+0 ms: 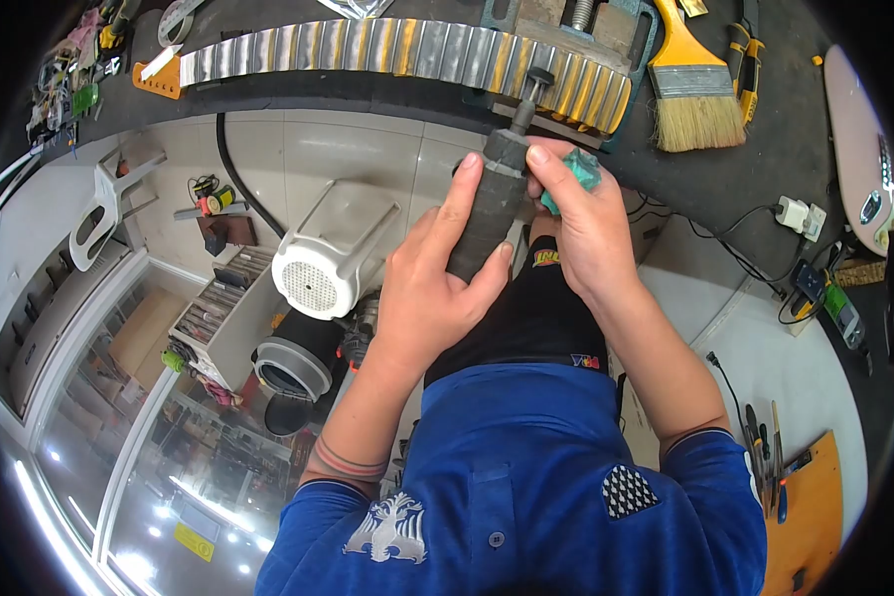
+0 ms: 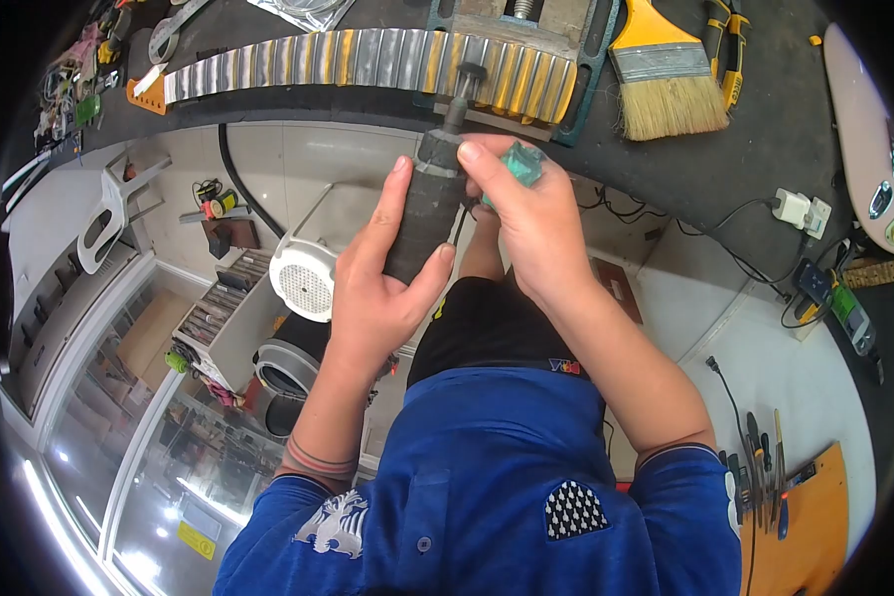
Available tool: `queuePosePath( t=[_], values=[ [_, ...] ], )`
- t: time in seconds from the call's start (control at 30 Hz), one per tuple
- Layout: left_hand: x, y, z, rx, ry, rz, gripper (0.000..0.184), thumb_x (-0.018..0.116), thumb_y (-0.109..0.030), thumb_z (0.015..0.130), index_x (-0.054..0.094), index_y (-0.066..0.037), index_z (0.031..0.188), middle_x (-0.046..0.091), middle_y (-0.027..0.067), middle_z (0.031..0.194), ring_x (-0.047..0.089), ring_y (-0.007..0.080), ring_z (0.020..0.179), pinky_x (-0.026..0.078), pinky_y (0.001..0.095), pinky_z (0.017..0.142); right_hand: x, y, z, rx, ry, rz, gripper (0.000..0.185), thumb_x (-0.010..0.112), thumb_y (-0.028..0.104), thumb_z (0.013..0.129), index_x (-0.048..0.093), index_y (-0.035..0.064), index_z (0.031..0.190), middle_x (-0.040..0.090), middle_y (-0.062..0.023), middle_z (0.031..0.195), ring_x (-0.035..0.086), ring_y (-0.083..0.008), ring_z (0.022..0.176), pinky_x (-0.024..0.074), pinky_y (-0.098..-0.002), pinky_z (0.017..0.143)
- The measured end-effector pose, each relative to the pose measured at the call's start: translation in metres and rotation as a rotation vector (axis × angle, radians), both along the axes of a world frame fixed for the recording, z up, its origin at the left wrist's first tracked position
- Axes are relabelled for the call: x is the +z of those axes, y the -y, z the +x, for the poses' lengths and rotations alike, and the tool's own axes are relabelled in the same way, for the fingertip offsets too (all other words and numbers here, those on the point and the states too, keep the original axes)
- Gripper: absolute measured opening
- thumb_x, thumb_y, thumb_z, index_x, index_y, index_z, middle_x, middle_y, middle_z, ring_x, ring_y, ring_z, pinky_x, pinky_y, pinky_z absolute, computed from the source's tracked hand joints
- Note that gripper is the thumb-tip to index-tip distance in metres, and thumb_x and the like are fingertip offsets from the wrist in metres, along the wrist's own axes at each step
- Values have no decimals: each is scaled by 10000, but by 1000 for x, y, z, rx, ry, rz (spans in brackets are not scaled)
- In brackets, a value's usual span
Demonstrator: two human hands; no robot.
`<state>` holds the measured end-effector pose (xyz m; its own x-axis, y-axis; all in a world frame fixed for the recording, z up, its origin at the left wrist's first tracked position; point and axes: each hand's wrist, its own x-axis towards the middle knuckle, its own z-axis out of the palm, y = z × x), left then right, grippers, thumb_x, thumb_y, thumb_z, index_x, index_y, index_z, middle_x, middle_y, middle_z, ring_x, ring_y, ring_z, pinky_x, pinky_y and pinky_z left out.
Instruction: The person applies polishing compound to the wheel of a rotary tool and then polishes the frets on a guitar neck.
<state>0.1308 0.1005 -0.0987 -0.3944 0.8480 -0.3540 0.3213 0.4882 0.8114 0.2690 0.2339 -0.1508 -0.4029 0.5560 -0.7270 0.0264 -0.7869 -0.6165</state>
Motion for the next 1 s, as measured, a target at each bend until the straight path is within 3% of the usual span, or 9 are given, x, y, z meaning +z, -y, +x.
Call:
queuePosePath(
  t=[0.23,0.53,0.83,1.0],
  values=[
    [5,13,2,-18,-1,-45,948,860,-35,967,471,-39,1832,798,278,1486,827,342,1326,631,423,1110,-5,19,6,-14,-24,46,368,867,339,1127,829,1,1268,753,-15,1019,681,-113,964,536,-303,898],
    [10,-20,-6,-21,-23,-21,930,843,-32,987,471,-62,1839,803,266,1497,830,325,1324,641,423,1091,-1,0,-8,-63,69,37,446,890,488,1092,853,77,1260,727,32,959,639,-73,880,530,-283,756],
    [12,-31,-7,2,2,-16,920,842,-38,996,471,-62,1838,781,277,1546,818,332,1359,641,431,1106,10,-7,-19,-138,137,40,418,906,460,1082,859,62,1199,723,26,929,628,-85,840,511,-286,751],
    [10,-12,-2,-1,-22,-46,935,857,-45,981,475,-56,1835,802,270,1489,832,352,1318,639,436,1099,8,5,-8,-88,48,59,353,890,358,1108,850,22,1208,744,3,942,655,-95,865,514,-297,800]
  ],
)
